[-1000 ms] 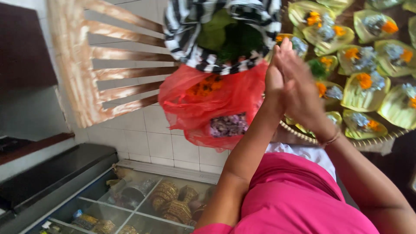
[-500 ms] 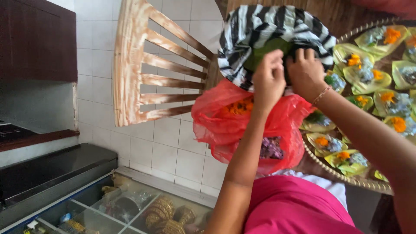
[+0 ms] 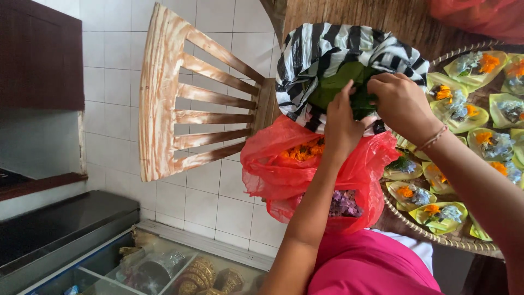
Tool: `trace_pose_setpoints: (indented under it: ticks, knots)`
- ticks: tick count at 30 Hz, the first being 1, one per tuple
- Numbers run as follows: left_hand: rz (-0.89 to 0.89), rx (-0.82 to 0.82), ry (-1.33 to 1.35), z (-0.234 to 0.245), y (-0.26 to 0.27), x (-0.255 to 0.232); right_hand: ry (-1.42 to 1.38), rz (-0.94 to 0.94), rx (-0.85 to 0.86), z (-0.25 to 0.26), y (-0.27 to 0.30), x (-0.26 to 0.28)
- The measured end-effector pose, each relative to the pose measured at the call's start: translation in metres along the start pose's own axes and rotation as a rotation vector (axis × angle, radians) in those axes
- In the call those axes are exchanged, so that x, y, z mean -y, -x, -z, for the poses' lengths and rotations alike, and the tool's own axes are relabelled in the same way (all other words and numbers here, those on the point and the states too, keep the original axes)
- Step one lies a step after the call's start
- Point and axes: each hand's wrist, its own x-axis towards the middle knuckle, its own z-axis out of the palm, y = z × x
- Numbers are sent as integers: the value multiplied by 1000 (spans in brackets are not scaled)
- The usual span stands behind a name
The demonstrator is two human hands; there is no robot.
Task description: Assembling traditional Balinese flower offerings (canang sari) on a woven tray.
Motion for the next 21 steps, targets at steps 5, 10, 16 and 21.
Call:
trace_pose_setpoints:
  ticks: [5, 10, 16, 21]
  knots:
    - [18, -32, 35, 1, -6, 5, -220, -45, -71, 3, 2, 6]
    - [-47, -108, 78, -5, -9, 16, -388, -210, -71, -1, -1, 9]
    - [65, -104, 234, -22, -5, 46, -599, -302, -101, -7, 1, 3]
    - [-53, -137, 183, -4, -4, 29, -779, -375, -100, -3, -1, 9]
